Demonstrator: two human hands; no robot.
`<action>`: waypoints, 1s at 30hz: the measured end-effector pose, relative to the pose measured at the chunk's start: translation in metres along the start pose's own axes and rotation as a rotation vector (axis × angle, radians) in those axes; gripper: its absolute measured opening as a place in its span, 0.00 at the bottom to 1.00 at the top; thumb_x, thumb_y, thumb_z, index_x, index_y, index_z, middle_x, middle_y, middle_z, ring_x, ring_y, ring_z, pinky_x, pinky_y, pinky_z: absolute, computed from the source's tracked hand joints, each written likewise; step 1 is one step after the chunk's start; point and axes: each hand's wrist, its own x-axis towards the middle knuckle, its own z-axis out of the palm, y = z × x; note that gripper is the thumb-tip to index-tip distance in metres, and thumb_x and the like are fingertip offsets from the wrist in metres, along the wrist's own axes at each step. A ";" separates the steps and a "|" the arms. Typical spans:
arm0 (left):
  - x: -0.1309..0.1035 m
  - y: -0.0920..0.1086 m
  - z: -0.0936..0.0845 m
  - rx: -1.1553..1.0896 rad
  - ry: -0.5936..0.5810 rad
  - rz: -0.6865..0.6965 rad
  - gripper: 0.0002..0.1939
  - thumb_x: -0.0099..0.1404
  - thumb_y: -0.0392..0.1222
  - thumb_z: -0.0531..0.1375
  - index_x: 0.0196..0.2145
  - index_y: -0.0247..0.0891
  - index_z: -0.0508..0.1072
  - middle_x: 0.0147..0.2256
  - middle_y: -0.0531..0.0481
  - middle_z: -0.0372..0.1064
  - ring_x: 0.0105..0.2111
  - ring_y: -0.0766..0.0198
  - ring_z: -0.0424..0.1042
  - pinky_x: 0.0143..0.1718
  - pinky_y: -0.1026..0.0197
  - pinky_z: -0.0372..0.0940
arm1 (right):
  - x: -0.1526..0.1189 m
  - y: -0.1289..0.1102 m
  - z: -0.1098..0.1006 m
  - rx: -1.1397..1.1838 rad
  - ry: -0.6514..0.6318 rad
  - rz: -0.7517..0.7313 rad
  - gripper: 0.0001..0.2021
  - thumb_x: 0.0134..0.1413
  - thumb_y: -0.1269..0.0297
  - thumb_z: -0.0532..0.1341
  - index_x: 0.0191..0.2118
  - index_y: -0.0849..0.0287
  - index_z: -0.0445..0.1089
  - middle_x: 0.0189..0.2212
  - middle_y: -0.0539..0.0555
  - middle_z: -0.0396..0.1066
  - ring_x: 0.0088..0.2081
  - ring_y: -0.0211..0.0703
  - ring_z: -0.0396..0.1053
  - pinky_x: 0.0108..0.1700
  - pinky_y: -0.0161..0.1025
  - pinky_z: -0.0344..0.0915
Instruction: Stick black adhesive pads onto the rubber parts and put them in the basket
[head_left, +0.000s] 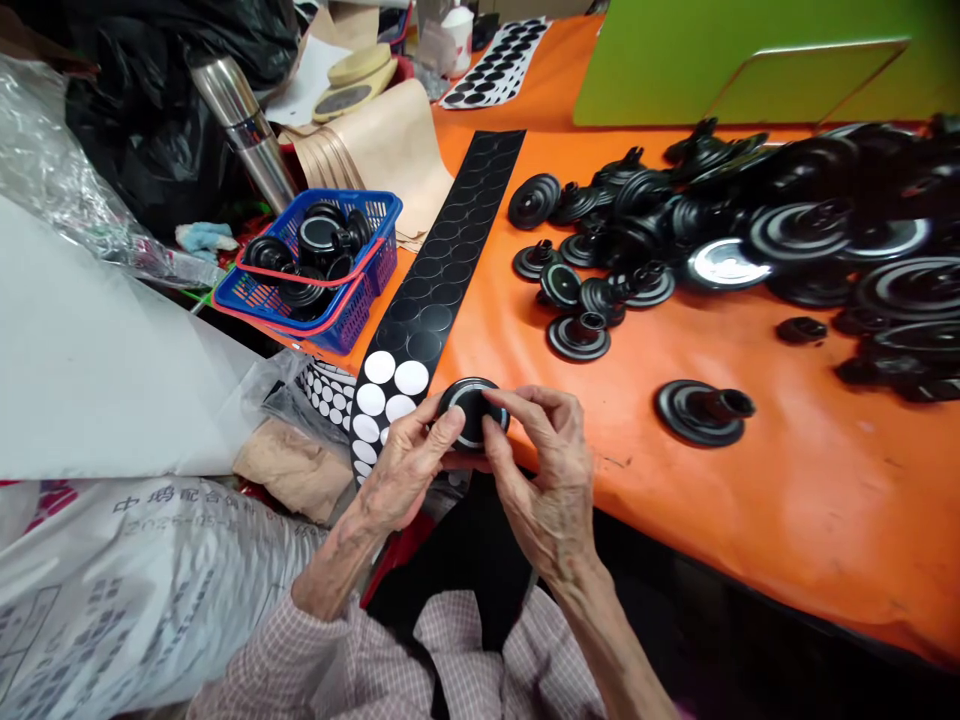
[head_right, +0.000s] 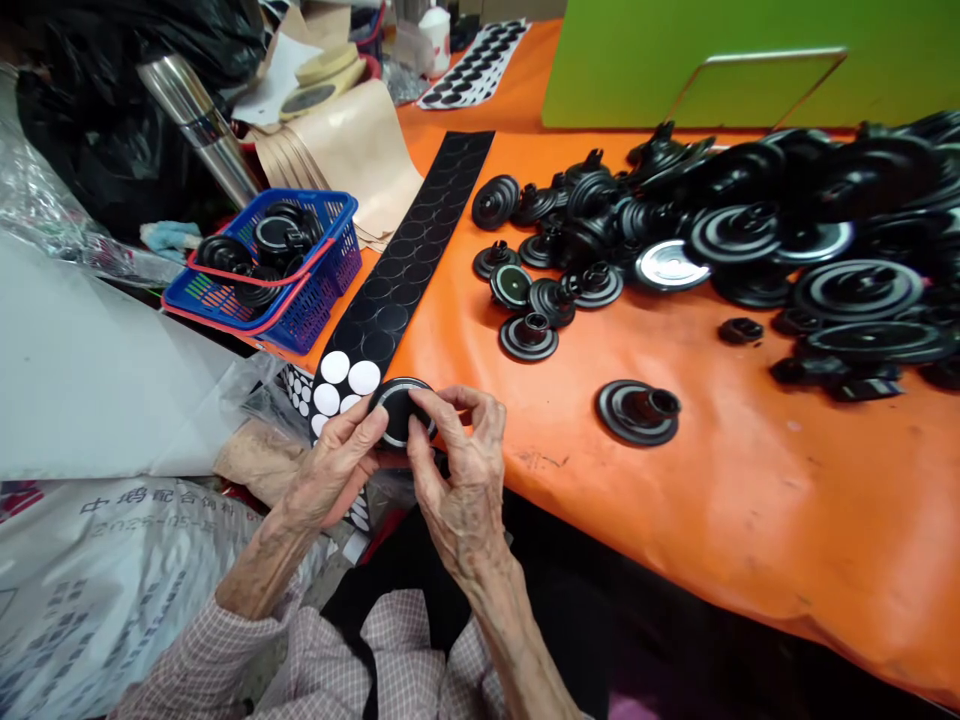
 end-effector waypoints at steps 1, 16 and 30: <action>0.000 0.000 -0.001 0.001 -0.011 -0.003 0.17 0.63 0.49 0.60 0.48 0.41 0.75 0.46 0.46 0.73 0.45 0.55 0.72 0.44 0.55 0.71 | 0.000 0.001 0.000 -0.015 -0.005 -0.015 0.12 0.59 0.69 0.57 0.48 0.50 0.69 0.40 0.55 0.62 0.44 0.46 0.64 0.44 0.47 0.67; -0.001 -0.005 -0.009 -0.033 0.050 -0.060 0.21 0.64 0.56 0.57 0.41 0.35 0.76 0.44 0.43 0.73 0.46 0.55 0.71 0.45 0.52 0.70 | -0.007 0.001 0.004 -0.059 -0.097 -0.082 0.13 0.60 0.69 0.57 0.50 0.51 0.66 0.41 0.55 0.63 0.42 0.44 0.68 0.42 0.44 0.69; -0.003 -0.012 -0.009 -0.059 0.131 -0.097 0.20 0.62 0.57 0.59 0.32 0.33 0.72 0.37 0.44 0.74 0.44 0.54 0.73 0.43 0.54 0.70 | -0.005 0.009 0.004 0.155 -0.251 0.032 0.03 0.55 0.70 0.58 0.33 0.55 0.65 0.30 0.49 0.62 0.35 0.40 0.63 0.37 0.40 0.65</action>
